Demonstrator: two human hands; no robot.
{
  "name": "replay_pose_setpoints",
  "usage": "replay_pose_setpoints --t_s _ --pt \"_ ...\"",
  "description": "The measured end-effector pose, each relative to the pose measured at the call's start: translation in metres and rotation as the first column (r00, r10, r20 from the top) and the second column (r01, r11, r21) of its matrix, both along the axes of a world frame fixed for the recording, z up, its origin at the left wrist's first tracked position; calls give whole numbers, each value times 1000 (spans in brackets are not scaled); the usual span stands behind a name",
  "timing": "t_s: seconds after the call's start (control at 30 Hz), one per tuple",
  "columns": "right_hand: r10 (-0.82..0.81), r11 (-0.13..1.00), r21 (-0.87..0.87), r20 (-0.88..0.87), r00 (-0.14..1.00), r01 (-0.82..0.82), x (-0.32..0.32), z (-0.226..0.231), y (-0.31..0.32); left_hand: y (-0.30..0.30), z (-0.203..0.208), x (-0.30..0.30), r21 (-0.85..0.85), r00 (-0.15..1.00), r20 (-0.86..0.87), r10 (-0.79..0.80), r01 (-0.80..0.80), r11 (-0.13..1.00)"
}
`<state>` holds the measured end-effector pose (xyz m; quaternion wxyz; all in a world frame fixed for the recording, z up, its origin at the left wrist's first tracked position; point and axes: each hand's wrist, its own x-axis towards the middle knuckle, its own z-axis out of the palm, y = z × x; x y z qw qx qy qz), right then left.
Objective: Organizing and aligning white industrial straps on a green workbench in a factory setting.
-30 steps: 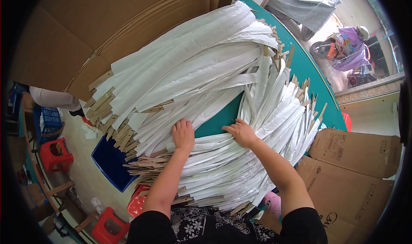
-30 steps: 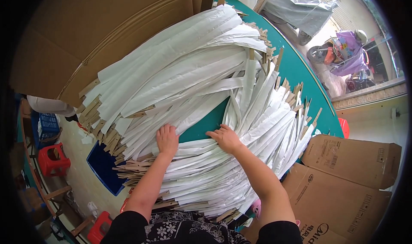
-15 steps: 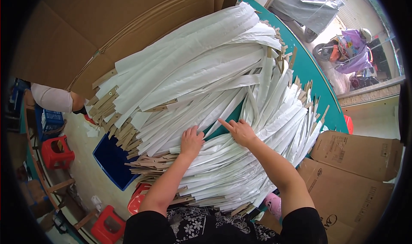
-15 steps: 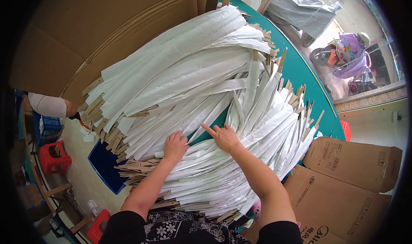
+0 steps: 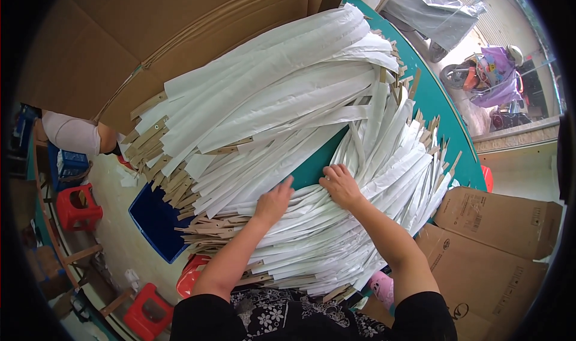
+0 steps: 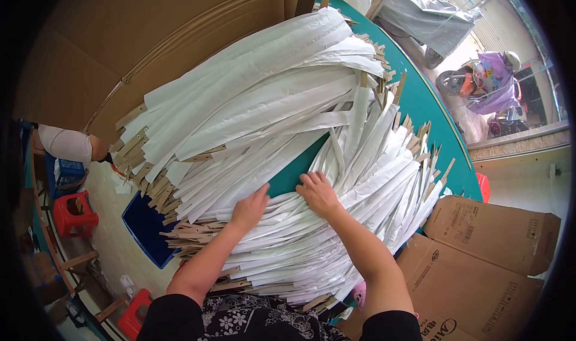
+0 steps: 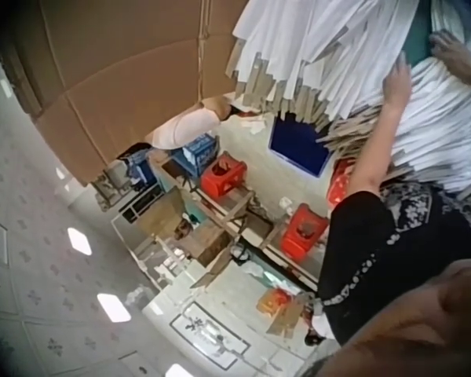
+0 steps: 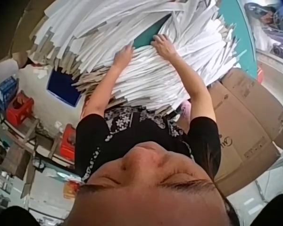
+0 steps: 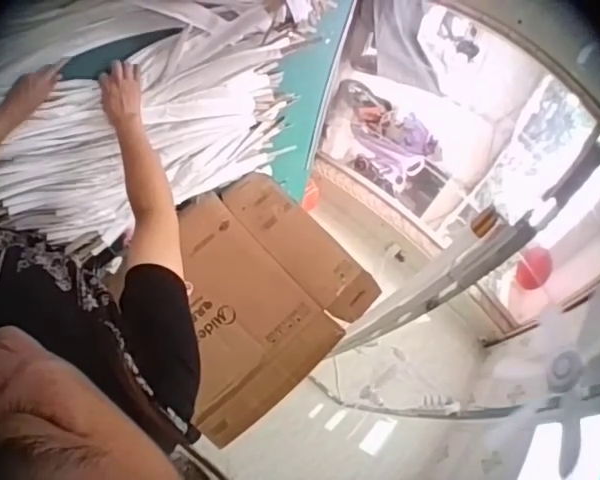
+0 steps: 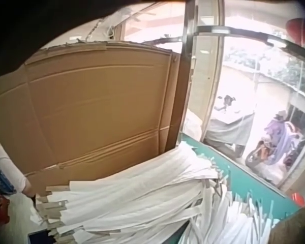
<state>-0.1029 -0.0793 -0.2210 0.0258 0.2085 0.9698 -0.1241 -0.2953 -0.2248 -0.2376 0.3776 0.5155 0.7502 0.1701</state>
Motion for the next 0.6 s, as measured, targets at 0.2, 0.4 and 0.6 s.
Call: replay_pose_setpoints --t_s 0.2,0.4,0.6 --pt "124 992 -31 118 985 -121 -1 -18 8 15 -28 -2 201 920 -378 105 -29 979" --pt "84 996 -2 21 996 -84 5 -21 3 18 -44 0 241 931 -324 166 -89 966" --pt "32 999 -14 -17 999 -32 5 -19 1 65 -28 0 99 948 -258 189 -168 981"
